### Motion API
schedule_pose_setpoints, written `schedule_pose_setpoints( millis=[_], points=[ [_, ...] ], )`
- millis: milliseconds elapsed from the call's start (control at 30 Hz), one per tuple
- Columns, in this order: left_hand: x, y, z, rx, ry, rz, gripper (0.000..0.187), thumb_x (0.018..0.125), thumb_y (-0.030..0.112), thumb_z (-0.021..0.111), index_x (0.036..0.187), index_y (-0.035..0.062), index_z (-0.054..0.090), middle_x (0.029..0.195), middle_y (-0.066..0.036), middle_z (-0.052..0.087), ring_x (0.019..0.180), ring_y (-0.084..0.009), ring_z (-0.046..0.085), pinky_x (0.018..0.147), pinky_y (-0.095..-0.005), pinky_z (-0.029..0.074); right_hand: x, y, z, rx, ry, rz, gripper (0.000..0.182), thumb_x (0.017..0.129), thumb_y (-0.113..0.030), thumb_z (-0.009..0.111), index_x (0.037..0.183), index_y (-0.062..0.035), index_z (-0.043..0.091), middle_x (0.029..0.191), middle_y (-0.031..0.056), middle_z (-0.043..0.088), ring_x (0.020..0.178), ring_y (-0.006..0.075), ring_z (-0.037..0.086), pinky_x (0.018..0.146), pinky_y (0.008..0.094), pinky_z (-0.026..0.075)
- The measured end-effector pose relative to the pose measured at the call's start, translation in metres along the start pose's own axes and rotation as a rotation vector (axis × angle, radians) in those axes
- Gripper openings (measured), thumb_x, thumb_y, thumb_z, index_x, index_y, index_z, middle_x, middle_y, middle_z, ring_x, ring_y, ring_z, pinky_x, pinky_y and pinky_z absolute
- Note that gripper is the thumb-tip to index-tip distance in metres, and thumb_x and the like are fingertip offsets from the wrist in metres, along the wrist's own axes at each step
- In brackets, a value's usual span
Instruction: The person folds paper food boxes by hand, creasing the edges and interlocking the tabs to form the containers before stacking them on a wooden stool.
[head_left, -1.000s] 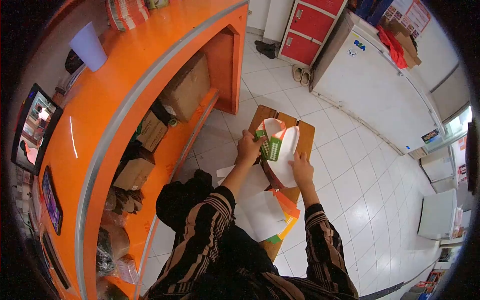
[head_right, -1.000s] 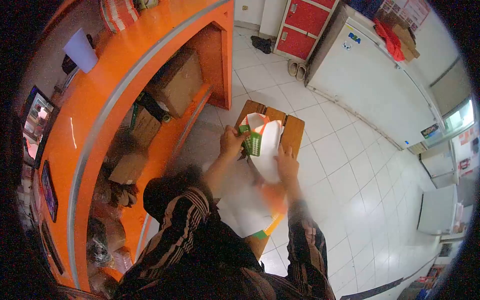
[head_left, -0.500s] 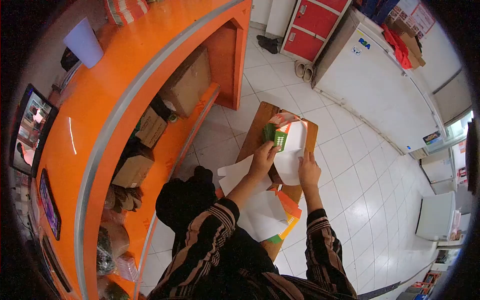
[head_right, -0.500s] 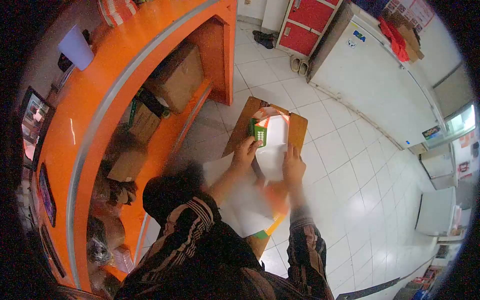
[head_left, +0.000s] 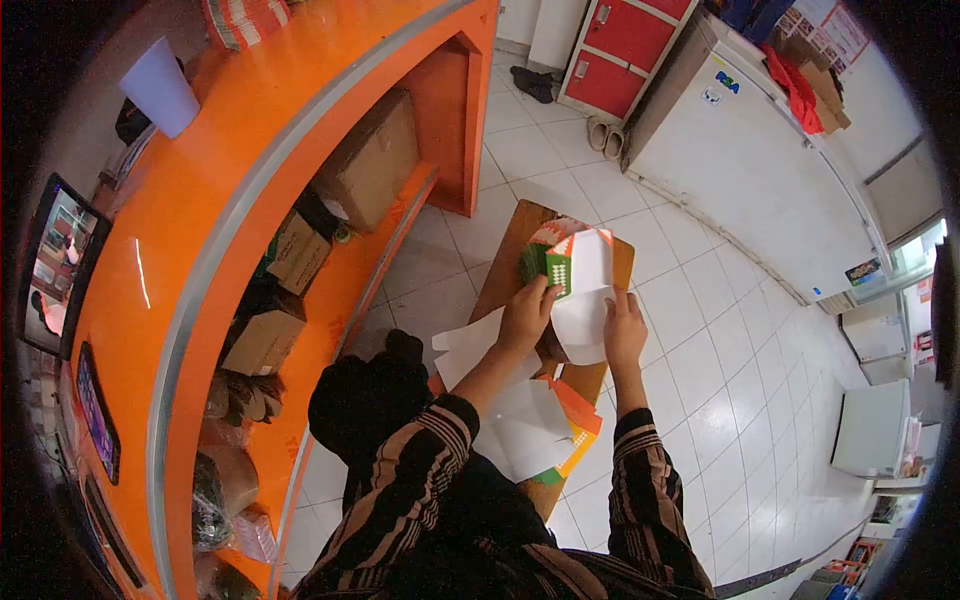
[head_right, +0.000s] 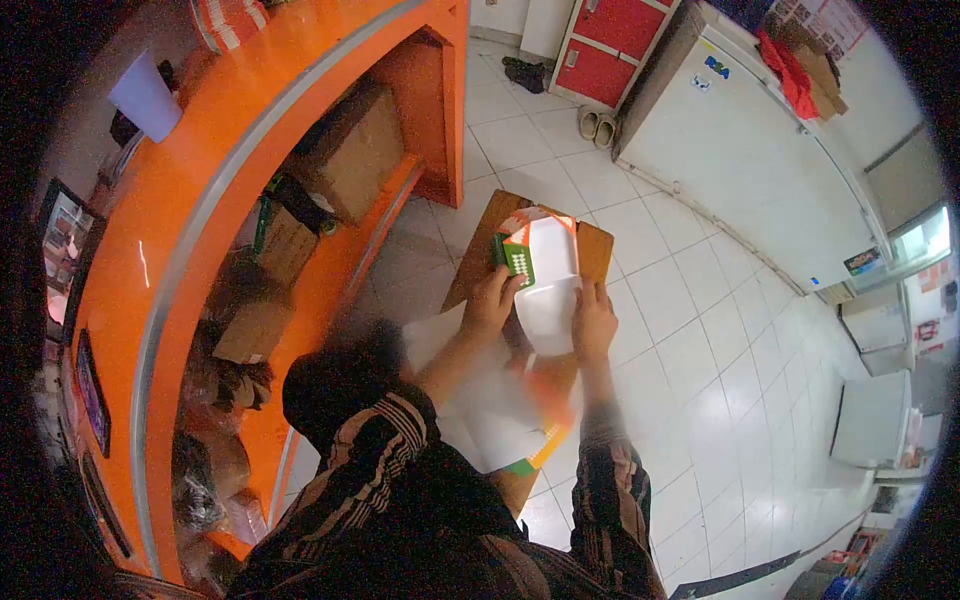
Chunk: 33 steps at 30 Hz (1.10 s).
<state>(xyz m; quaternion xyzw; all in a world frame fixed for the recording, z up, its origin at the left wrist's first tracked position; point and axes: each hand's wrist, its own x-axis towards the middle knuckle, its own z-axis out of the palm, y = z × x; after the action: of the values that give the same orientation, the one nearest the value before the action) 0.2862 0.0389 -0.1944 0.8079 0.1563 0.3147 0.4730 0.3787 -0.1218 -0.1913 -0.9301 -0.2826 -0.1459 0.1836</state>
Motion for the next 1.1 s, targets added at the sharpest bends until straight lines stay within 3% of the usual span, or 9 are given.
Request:
schedule_pose_setpoints(
  millis=[233, 333, 400, 467, 667, 867, 1000, 1033, 1100],
  points=[
    [0.020, 0.005, -0.003, 0.098, -0.158, -0.311, 0.025, 0.085, 0.023, 0.061, 0.086, 0.0011, 0.048, 0.086, -0.021, 0.058, 0.081, -0.0384, 0.058, 0.064, -0.0446, 0.045, -0.004, -0.007, 0.009, -0.023, -0.312, 0.080, 0.061, 0.085, -0.020, 0.056, 0.139, -0.0160, 0.027, 0.113, 0.0188, 0.052, 0.091, 0.0376, 0.058, 0.072, 0.0444, 0.051],
    [0.028, -0.004, 0.000, 0.202, 0.037, -0.167, 0.022, 0.082, 0.019, 0.060, 0.096, 0.0031, 0.053, 0.115, -0.019, 0.051, 0.104, -0.0356, 0.052, 0.082, -0.0421, 0.044, -0.004, -0.004, 0.008, 0.035, -0.392, 0.096, 0.065, 0.085, -0.018, 0.055, 0.141, -0.0173, 0.023, 0.117, 0.0191, 0.051, 0.090, 0.0394, 0.059, 0.071, 0.0447, 0.051],
    [0.035, 0.002, -0.004, 0.509, 0.032, 0.524, 0.034, 0.080, 0.015, 0.057, 0.111, 0.0038, 0.052, 0.134, -0.016, 0.036, 0.123, -0.0345, 0.037, 0.100, -0.0412, 0.035, -0.006, 0.001, 0.009, 0.050, -0.383, 0.057, 0.067, 0.085, -0.017, 0.055, 0.142, -0.0180, 0.020, 0.119, 0.0193, 0.050, 0.090, 0.0400, 0.059, 0.071, 0.0450, 0.052],
    [0.040, 0.012, -0.003, 0.562, -0.017, 0.597, 0.046, 0.079, 0.009, 0.053, 0.124, 0.0019, 0.047, 0.137, -0.017, 0.036, 0.128, -0.0317, 0.033, 0.107, -0.0420, 0.028, -0.006, 0.003, 0.012, 0.062, -0.411, 0.033, 0.071, 0.084, -0.015, 0.055, 0.143, -0.0198, 0.016, 0.122, 0.0193, 0.049, 0.090, 0.0388, 0.060, 0.070, 0.0453, 0.052],
    [0.034, -0.045, 0.018, 0.470, -0.515, 0.079, 0.055, 0.086, 0.023, 0.045, 0.133, -0.0041, 0.035, 0.140, -0.019, 0.033, 0.132, -0.0308, 0.027, 0.111, -0.0391, 0.019, -0.012, -0.003, 0.008, 0.018, -0.473, -0.046, 0.073, 0.083, -0.011, 0.056, 0.142, -0.0293, 0.017, 0.112, 0.0176, 0.052, 0.090, 0.0380, 0.060, 0.072, 0.0453, 0.052],
    [0.035, -0.050, 0.016, 0.360, -0.610, -0.043, 0.054, 0.088, 0.027, 0.046, 0.130, -0.0049, 0.038, 0.139, -0.020, 0.034, 0.131, -0.0332, 0.028, 0.109, -0.0406, 0.024, -0.010, -0.006, 0.009, 0.010, -0.526, 0.036, 0.069, 0.081, -0.010, 0.057, 0.138, -0.0297, 0.026, 0.110, 0.0177, 0.050, 0.092, 0.0360, 0.058, 0.073, 0.0458, 0.051],
    [0.028, -0.016, -0.016, 0.360, -0.445, 0.207, 0.051, 0.082, 0.023, 0.060, 0.122, -0.0058, 0.047, 0.134, -0.020, 0.040, 0.130, -0.0348, 0.030, 0.108, -0.0429, 0.024, -0.017, -0.018, -0.013, 0.023, -0.195, -0.114, 0.055, 0.078, -0.006, 0.059, 0.130, -0.0162, 0.043, 0.110, 0.0176, 0.051, 0.106, 0.0331, 0.048, 0.084, 0.0448, 0.044],
    [0.028, -0.006, -0.024, 0.483, -0.257, 0.431, 0.043, 0.081, 0.029, 0.060, 0.113, -0.0009, 0.056, 0.120, -0.015, 0.056, 0.115, -0.0287, 0.050, 0.105, -0.0414, 0.029, -0.022, -0.024, -0.018, 0.106, -0.053, -0.115, 0.039, 0.076, -0.001, 0.059, 0.115, -0.0063, 0.054, 0.103, 0.0164, 0.053, 0.102, 0.0341, 0.050, 0.084, 0.0445, 0.043],
    [0.022, -0.001, -0.031, 0.306, -0.309, 0.432, 0.044, 0.080, 0.019, 0.061, 0.117, -0.0031, 0.052, 0.127, -0.018, 0.047, 0.124, -0.0328, 0.038, 0.106, -0.0434, 0.026, -0.057, -0.065, -0.052, 0.239, 0.162, -0.040, 0.018, 0.080, 0.002, 0.055, 0.098, 0.0018, 0.057, 0.094, 0.0166, 0.055, 0.093, 0.0350, 0.052, 0.078, 0.0422, 0.043]
  ],
)
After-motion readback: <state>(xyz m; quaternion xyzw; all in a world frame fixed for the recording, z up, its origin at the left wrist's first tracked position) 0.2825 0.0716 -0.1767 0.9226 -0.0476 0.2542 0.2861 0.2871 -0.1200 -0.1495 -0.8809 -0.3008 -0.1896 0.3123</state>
